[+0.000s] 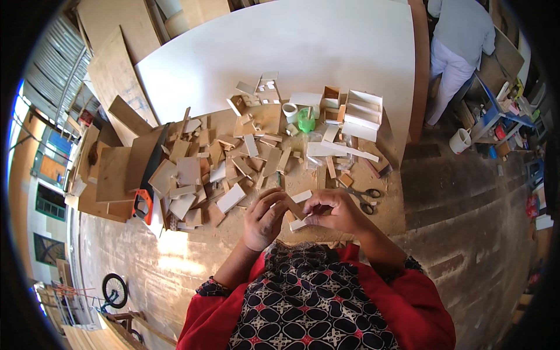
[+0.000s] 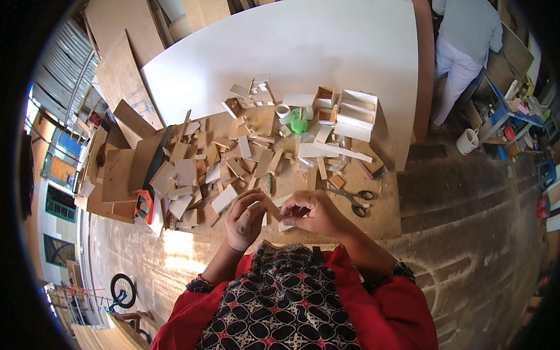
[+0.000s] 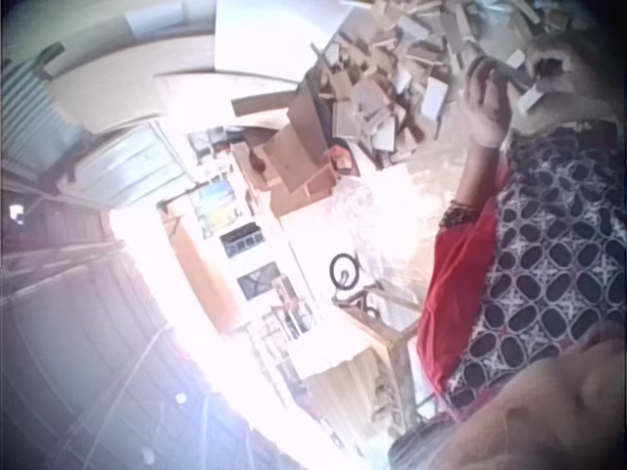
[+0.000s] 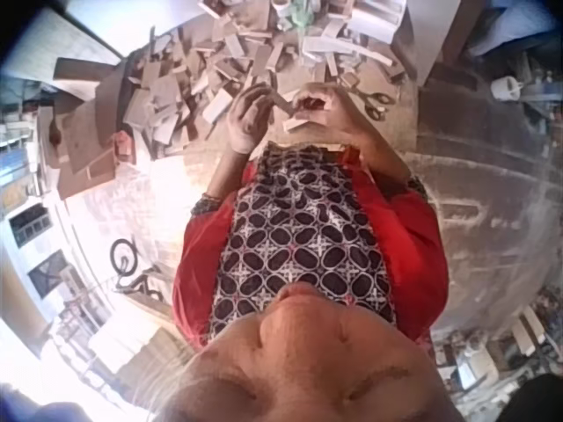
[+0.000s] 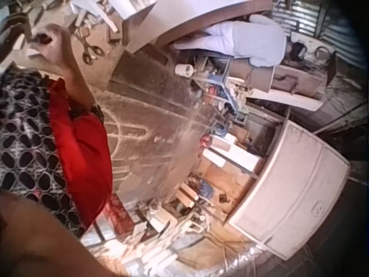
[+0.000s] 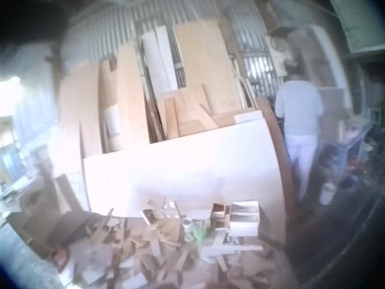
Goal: The person constructs a small model house by cutting cardboard pieces with scissors, applying glue to the edges with a brush, and joining them together on a workbench.
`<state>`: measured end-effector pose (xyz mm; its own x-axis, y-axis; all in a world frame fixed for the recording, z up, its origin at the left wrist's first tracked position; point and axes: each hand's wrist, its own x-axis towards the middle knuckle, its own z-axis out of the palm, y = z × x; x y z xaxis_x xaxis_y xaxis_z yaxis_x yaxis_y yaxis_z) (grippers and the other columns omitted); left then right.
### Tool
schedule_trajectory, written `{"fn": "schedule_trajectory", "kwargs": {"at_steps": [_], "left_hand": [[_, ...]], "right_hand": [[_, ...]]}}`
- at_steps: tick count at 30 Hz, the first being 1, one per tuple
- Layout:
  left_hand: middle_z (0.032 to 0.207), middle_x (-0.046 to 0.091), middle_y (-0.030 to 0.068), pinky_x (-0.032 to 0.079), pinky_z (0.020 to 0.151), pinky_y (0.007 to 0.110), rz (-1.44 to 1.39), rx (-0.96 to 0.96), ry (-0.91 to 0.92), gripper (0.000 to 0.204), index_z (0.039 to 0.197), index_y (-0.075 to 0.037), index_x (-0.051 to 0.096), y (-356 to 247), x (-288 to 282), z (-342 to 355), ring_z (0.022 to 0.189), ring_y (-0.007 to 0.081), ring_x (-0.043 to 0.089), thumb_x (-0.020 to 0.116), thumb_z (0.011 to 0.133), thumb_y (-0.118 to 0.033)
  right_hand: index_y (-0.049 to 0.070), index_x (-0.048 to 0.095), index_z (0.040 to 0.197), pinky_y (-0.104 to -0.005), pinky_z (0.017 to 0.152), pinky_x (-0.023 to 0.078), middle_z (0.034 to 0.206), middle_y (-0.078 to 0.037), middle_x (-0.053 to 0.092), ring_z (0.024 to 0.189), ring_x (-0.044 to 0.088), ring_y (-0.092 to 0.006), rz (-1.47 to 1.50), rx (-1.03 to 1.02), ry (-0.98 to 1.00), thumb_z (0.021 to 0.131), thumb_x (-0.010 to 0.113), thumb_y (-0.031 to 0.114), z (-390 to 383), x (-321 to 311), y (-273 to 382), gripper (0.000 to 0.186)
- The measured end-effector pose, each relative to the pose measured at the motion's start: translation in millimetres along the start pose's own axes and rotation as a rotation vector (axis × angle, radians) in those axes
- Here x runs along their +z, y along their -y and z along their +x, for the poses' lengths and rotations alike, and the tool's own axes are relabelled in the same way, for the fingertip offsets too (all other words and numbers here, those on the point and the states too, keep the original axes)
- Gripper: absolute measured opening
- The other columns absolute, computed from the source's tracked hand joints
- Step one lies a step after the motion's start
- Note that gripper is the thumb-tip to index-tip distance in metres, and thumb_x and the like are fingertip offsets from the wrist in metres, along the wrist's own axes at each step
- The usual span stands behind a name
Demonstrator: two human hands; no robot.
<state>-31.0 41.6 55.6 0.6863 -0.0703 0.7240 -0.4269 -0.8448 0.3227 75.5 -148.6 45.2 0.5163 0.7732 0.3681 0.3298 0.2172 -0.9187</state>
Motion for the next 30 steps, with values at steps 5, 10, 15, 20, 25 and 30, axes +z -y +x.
{"fn": "schedule_trajectory", "kwargs": {"at_steps": [5,10,15,20,25,30], "left_hand": [[0.100,0.065,0.0126,0.054,0.074,0.038,0.025,-0.084,0.076,0.028,0.098,-0.003,0.064,-7,4,3,0.090,0.0320,0.065,0.070,0.072,0.005],[0.092,0.067,0.0143,0.054,0.068,0.036,-0.023,-0.319,0.141,0.017,0.095,-0.001,0.065,-10,20,-18,0.079,0.0294,0.067,0.068,0.079,0.004],[0.084,0.068,0.0129,0.053,0.067,0.030,-0.122,-0.643,0.094,0.012,0.094,0.002,0.066,-5,19,-42,0.074,0.0203,0.068,0.067,0.082,0.003],[0.086,0.068,0.0070,0.052,0.073,0.027,-0.314,-1.048,-0.036,0.014,0.100,0.005,0.065,1,3,-74,0.080,0.0125,0.066,0.064,0.087,0.001],[0.088,0.067,0.0063,0.051,0.078,0.027,-0.537,-1.204,-0.240,0.015,0.101,0.006,0.064,1,-12,-91,0.083,0.0126,0.063,0.062,0.089,-0.001],[0.088,0.067,0.0066,0.052,0.078,0.027,-0.513,-1.205,-0.310,0.015,0.102,0.006,0.064,-1,-16,-100,0.083,0.0129,0.064,0.061,0.089,-0.001]], "right_hand": [[0.004,0.071,0.092,-0.0282,0.061,0.051,0.079,-0.008,0.068,0.073,0.067,-0.0189,-0.158,-0.155,-0.117,0.078,0.074,0.002,-3,1,-2,0.014],[0.004,0.071,0.087,-0.0303,0.061,0.051,0.077,-0.010,0.067,0.069,0.065,-0.0229,-0.288,-0.142,-0.080,0.079,0.074,0.007,1,-7,-16,0.009],[0.001,0.070,0.081,-0.0266,0.060,0.049,0.072,-0.005,0.069,0.064,0.062,-0.0099,-0.205,0.182,-0.381,0.083,0.073,0.017,30,-71,-94,0.015],[0.004,0.074,0.090,-0.0297,0.065,0.052,0.075,-0.009,0.072,0.067,0.068,-0.0168,-0.418,0.402,-0.522,0.085,0.065,0.025,71,-148,-139,0.024],[0.006,0.075,0.086,-0.0320,0.065,0.052,0.075,-0.011,0.071,0.068,0.069,-0.0229,-0.607,0.223,-0.454,0.079,0.072,0.024,109,-162,-148,0.019],[0.004,0.066,0.067,-0.0359,0.058,0.048,0.060,-0.009,0.063,0.057,0.062,-0.0245,-0.720,0.275,-0.505,0.072,0.079,0.033,142,-160,-137,0.032]]}}
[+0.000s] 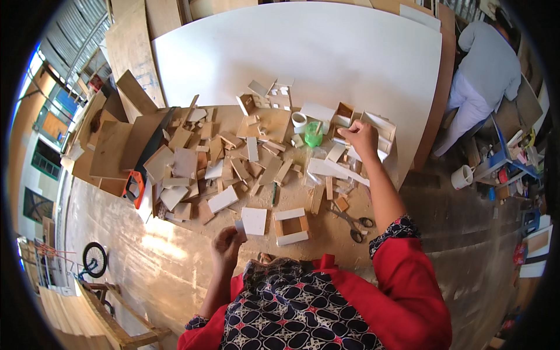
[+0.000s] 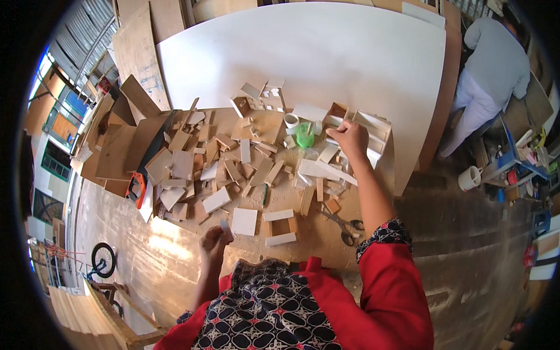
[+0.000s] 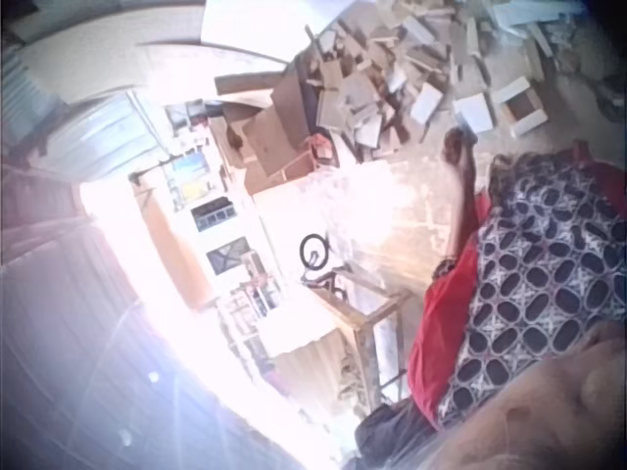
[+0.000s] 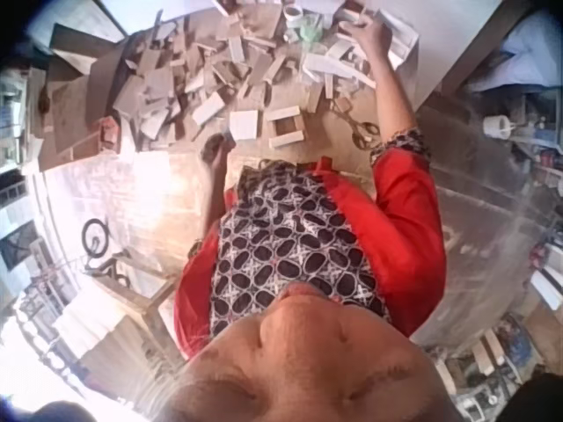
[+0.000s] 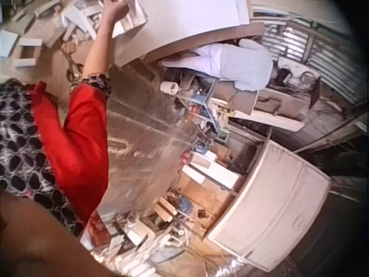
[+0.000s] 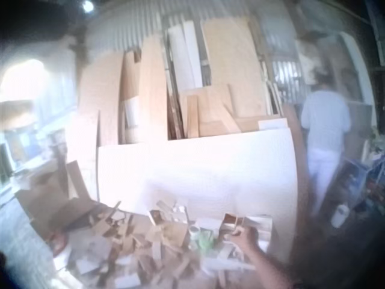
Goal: The person constructs a small model house by cutting cardboard pieces with scissors, applying glue to the edges with a brush, and joining them together on a workbench.
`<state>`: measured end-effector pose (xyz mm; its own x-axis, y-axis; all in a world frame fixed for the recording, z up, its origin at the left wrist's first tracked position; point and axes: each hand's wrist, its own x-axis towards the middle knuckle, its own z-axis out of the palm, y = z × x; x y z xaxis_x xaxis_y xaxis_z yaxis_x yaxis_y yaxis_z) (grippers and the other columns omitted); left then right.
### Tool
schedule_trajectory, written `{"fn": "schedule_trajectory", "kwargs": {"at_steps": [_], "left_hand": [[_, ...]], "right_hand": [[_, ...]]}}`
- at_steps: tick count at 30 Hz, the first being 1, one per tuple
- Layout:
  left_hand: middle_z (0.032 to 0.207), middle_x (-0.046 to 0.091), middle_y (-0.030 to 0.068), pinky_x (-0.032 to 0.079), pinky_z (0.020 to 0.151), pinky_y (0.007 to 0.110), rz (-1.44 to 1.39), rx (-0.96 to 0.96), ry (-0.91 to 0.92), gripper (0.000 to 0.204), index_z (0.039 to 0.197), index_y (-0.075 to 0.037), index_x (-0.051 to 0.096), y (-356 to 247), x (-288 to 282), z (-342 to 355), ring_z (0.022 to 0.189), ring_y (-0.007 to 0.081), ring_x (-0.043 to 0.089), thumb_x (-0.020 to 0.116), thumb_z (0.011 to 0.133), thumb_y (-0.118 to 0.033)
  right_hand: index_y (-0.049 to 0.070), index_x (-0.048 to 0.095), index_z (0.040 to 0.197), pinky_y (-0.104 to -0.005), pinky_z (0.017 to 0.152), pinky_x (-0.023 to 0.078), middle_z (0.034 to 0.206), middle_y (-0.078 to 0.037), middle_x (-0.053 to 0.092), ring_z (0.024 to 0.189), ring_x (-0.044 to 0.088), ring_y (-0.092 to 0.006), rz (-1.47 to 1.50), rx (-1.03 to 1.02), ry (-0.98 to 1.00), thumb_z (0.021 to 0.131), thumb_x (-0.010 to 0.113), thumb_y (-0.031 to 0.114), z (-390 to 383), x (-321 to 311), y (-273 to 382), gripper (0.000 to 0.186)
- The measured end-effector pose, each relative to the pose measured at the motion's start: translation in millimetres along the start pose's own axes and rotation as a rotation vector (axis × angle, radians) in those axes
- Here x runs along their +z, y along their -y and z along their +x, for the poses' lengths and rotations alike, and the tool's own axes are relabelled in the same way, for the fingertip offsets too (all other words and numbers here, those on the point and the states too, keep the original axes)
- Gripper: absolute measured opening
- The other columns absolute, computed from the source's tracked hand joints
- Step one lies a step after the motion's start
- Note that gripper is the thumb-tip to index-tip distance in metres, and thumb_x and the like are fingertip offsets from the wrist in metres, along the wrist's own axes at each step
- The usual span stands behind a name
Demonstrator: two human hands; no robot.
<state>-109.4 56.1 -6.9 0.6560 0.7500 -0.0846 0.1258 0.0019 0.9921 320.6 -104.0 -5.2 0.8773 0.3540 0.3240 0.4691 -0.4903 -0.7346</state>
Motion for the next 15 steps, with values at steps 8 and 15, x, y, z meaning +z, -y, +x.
{"fn": "schedule_trajectory", "kwargs": {"at_steps": [8,15], "left_hand": [[0.091,0.067,0.0075,0.052,0.078,0.028,-0.065,-0.019,-0.085,0.016,0.103,0.007,0.064,7,-4,-10,0.083,0.0132,0.064,0.060,0.090,-0.001],[0.092,0.067,0.0073,0.051,0.079,0.028,-0.070,-0.026,-0.101,0.017,0.104,0.007,0.063,9,-7,-10,0.084,0.0129,0.063,0.060,0.091,-0.002]], "right_hand": [[0.010,0.068,0.114,-0.0398,0.070,0.053,0.080,-0.009,0.068,0.074,0.067,-0.0269,-0.197,-0.035,0.189,0.074,0.075,0.046,28,34,3,0.054],[0.011,0.069,0.113,-0.0401,0.073,0.053,0.080,-0.011,0.069,0.080,0.068,-0.0277,-0.224,-0.092,0.269,0.076,0.074,0.042,33,41,14,0.048]]}}
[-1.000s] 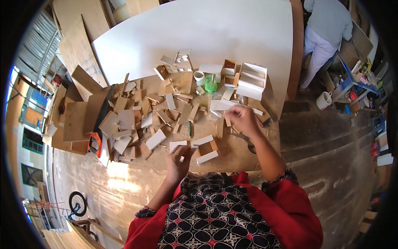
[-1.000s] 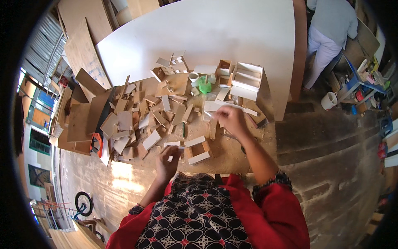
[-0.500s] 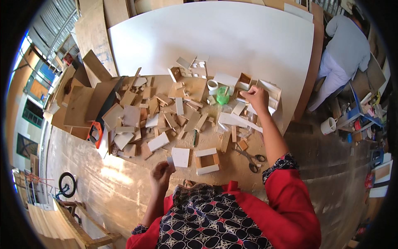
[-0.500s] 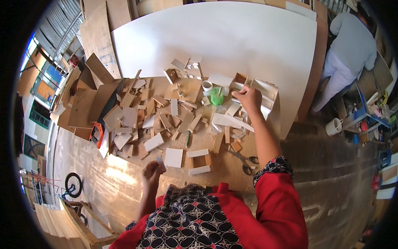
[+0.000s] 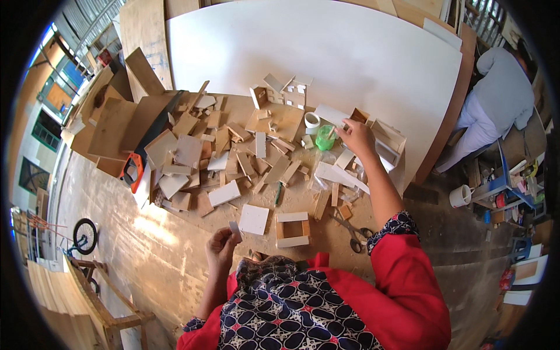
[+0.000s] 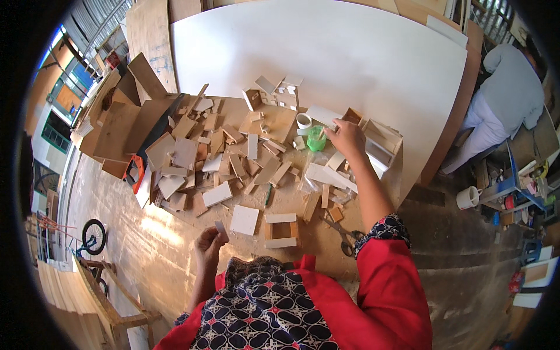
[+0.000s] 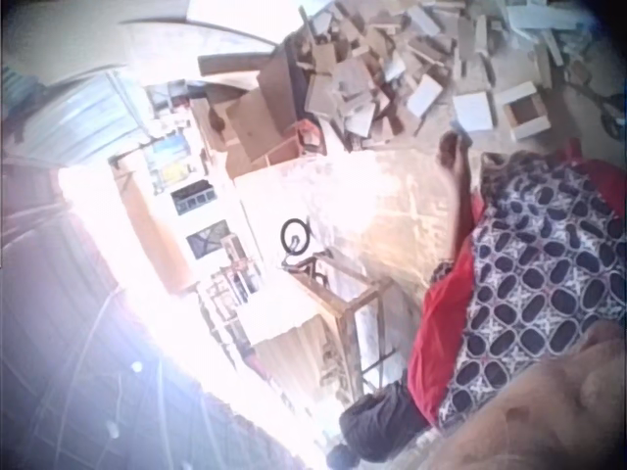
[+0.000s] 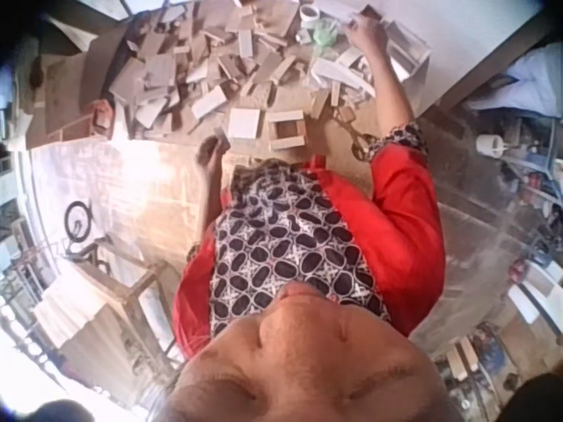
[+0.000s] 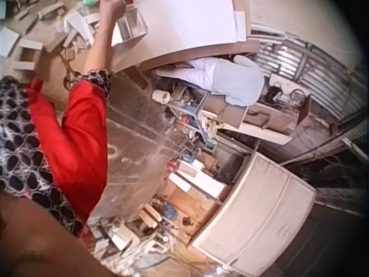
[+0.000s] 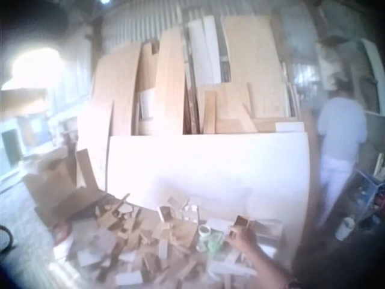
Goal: The person constructs a small model house by cutting cardboard pieces with scissors, applying glue to the edges with a brush, and joining them together on a workbench.
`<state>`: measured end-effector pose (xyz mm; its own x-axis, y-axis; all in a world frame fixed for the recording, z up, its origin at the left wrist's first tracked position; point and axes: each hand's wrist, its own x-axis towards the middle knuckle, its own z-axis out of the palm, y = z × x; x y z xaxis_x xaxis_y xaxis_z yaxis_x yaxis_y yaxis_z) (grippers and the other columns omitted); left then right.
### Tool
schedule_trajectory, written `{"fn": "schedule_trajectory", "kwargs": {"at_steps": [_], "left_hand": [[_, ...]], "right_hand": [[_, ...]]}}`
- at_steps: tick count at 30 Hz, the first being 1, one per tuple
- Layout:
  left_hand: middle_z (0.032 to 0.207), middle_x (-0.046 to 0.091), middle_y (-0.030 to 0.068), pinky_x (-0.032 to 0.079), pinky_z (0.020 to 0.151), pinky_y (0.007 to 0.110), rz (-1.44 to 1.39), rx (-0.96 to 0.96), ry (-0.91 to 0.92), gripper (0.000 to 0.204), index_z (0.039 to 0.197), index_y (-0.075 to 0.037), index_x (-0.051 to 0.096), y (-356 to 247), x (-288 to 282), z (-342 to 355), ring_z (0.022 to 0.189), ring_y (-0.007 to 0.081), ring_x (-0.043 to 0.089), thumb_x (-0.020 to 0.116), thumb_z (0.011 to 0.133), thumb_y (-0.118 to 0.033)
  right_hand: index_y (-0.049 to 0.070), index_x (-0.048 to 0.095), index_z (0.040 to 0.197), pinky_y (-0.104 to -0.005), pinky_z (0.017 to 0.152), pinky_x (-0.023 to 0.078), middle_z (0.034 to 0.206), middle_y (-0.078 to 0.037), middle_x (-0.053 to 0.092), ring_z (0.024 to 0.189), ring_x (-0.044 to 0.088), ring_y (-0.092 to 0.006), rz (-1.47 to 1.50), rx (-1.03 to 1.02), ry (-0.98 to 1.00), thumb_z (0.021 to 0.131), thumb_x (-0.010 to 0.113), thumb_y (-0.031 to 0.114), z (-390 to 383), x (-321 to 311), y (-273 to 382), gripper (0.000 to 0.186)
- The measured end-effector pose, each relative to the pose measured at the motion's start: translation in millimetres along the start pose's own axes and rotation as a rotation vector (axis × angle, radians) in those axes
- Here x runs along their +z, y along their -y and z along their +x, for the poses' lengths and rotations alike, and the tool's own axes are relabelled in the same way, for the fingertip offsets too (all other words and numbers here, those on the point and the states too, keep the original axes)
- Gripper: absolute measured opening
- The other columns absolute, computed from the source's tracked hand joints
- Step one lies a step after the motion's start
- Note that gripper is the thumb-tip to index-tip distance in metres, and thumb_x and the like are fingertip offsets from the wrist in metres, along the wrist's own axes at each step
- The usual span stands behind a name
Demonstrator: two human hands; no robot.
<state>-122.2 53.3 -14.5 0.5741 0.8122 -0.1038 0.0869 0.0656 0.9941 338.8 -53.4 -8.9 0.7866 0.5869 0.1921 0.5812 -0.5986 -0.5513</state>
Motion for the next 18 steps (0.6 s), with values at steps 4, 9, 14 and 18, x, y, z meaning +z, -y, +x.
{"fn": "schedule_trajectory", "kwargs": {"at_steps": [4,9,14,18], "left_hand": [[0.092,0.067,0.0073,0.052,0.079,0.028,-0.009,-0.007,0.002,0.017,0.104,0.007,0.063,3,2,3,0.084,0.0132,0.064,0.061,0.090,-0.002],[0.091,0.067,0.0076,0.052,0.079,0.028,0.004,-0.038,0.002,0.017,0.104,0.008,0.063,5,4,4,0.084,0.0134,0.064,0.062,0.090,-0.001],[0.089,0.068,0.0075,0.052,0.079,0.028,0.001,-0.022,0.000,0.017,0.104,0.008,0.063,3,5,2,0.084,0.0136,0.065,0.062,0.090,-0.001],[0.090,0.068,0.0071,0.052,0.079,0.027,-0.016,-0.027,-0.005,0.016,0.103,0.007,0.064,2,1,0,0.083,0.0132,0.065,0.062,0.089,-0.001]], "right_hand": [[0.013,0.070,0.112,-0.0410,0.074,0.053,0.083,-0.012,0.070,0.082,0.068,-0.0301,-0.017,-0.025,-0.016,0.077,0.073,0.041,4,11,7,0.045],[0.014,0.074,0.100,-0.0401,0.074,0.053,0.086,-0.012,0.070,0.083,0.067,-0.0308,0.026,-0.120,-0.076,0.077,0.074,0.033,13,31,-5,0.030],[0.009,0.074,0.094,-0.0369,0.069,0.053,0.083,-0.014,0.070,0.076,0.069,-0.0288,0.075,-0.193,-0.114,0.076,0.075,0.022,16,35,-5,0.022],[0.010,0.074,0.087,-0.0405,0.073,0.052,0.085,-0.013,0.069,0.080,0.066,-0.0323,0.097,-0.224,-0.152,0.076,0.074,0.023,15,32,5,0.017]]}}
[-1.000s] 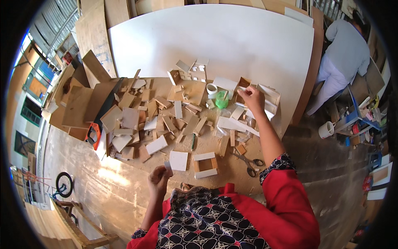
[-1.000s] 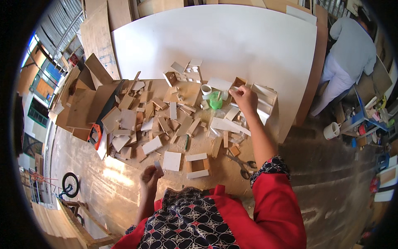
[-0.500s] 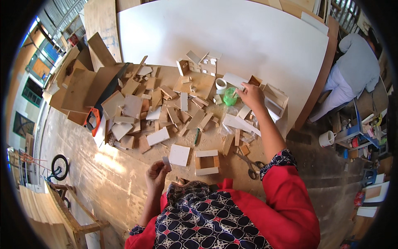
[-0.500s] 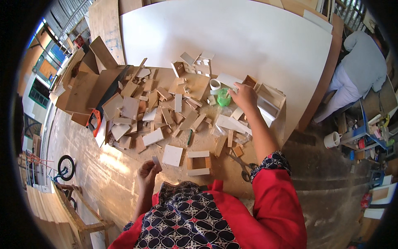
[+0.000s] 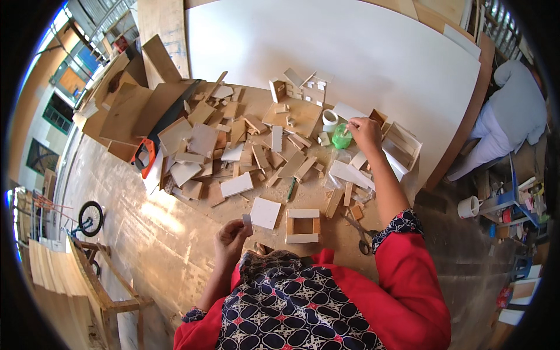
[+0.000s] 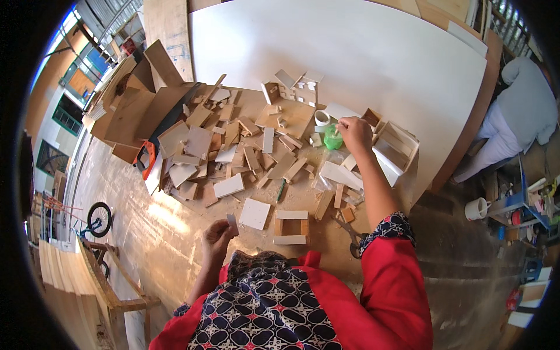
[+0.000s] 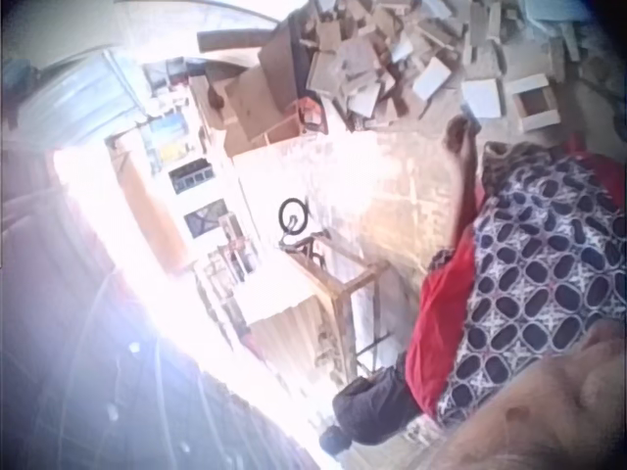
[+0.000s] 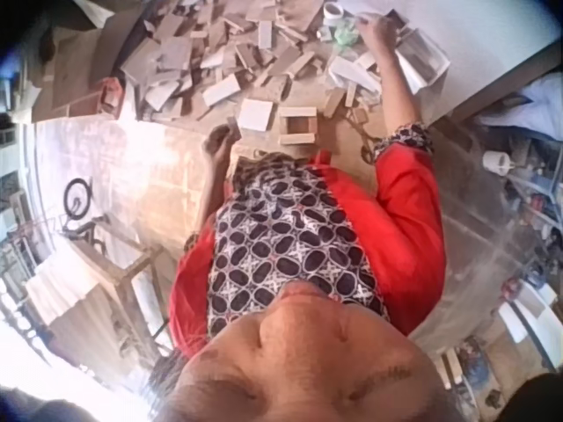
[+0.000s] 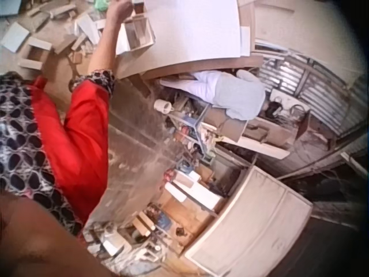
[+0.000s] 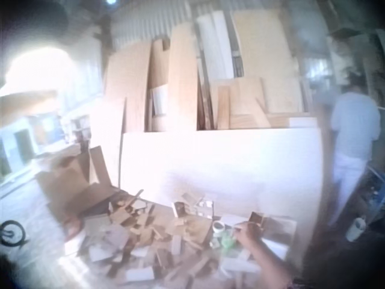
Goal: The person constructs a small model house by cutting cardboard pieces with scissors, applying glue to the edges with a brush, and joining them together on a workbench.
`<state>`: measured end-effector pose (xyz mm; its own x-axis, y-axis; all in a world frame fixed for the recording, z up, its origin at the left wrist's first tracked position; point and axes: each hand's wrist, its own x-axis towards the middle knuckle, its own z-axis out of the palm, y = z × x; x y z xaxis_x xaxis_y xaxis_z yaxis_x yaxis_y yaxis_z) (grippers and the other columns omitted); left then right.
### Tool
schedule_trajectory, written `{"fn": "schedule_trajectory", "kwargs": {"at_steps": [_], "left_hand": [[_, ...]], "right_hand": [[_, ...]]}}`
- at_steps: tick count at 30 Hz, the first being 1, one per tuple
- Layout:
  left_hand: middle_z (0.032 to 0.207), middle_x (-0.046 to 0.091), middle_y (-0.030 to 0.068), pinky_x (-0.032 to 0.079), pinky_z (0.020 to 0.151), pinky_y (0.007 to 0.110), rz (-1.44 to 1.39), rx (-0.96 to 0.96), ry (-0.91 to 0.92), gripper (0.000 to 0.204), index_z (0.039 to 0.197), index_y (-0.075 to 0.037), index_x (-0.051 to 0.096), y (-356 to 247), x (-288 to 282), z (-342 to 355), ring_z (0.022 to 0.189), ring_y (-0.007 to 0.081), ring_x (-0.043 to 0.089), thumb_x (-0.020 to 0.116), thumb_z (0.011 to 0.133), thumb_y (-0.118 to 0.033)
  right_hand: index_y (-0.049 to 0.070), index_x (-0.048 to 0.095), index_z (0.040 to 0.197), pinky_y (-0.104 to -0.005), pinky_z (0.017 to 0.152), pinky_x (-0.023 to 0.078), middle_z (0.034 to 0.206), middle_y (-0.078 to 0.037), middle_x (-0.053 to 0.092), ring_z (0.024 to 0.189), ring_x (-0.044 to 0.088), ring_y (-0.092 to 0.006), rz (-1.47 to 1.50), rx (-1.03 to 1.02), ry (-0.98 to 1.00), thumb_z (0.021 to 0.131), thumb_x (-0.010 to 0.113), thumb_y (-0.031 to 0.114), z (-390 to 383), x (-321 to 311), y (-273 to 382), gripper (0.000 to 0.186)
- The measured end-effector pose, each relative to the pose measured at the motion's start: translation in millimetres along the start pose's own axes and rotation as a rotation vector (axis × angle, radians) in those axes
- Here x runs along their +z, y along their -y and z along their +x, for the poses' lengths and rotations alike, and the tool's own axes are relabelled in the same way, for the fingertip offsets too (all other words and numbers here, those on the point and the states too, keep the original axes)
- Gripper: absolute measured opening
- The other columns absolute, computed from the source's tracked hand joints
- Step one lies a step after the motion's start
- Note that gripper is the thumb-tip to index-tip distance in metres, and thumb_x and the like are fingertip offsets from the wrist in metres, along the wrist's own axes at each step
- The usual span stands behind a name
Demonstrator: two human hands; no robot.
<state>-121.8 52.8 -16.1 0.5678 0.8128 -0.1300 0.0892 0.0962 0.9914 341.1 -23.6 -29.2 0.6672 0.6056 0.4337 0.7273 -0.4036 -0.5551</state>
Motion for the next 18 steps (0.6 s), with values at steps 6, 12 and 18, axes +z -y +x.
{"fn": "schedule_trajectory", "kwargs": {"at_steps": [6,12,18], "left_hand": [[0.087,0.068,0.0061,0.051,0.075,0.026,0.152,0.084,-0.055,0.011,0.098,0.004,0.066,-7,3,-1,0.082,0.0123,0.064,0.063,0.088,0.001],[0.096,0.066,0.0068,0.051,0.072,0.024,0.247,0.176,-0.077,0.013,0.097,0.000,0.068,-7,-1,0,0.084,0.0125,0.063,0.067,0.084,0.004],[0.101,0.066,0.0101,0.054,0.070,0.026,0.357,0.387,-0.035,0.020,0.096,-0.001,0.069,-32,6,-1,0.086,0.0162,0.065,0.068,0.079,0.009]], "right_hand": [[0.010,0.074,0.087,-0.0411,0.074,0.052,0.086,-0.015,0.069,0.082,0.066,-0.0320,0.004,-0.018,0.040,0.077,0.073,0.020,-3,5,-4,0.015],[0.004,0.073,0.089,-0.0368,0.073,0.053,0.086,-0.014,0.070,0.077,0.068,-0.0286,-0.037,-0.033,0.057,0.077,0.071,0.016,-6,6,-5,0.017],[0.002,0.071,0.091,-0.0359,0.070,0.052,0.084,-0.014,0.070,0.074,0.067,-0.0277,0.023,0.040,-0.051,0.080,0.071,0.017,-9,-18,8,0.019]]}}
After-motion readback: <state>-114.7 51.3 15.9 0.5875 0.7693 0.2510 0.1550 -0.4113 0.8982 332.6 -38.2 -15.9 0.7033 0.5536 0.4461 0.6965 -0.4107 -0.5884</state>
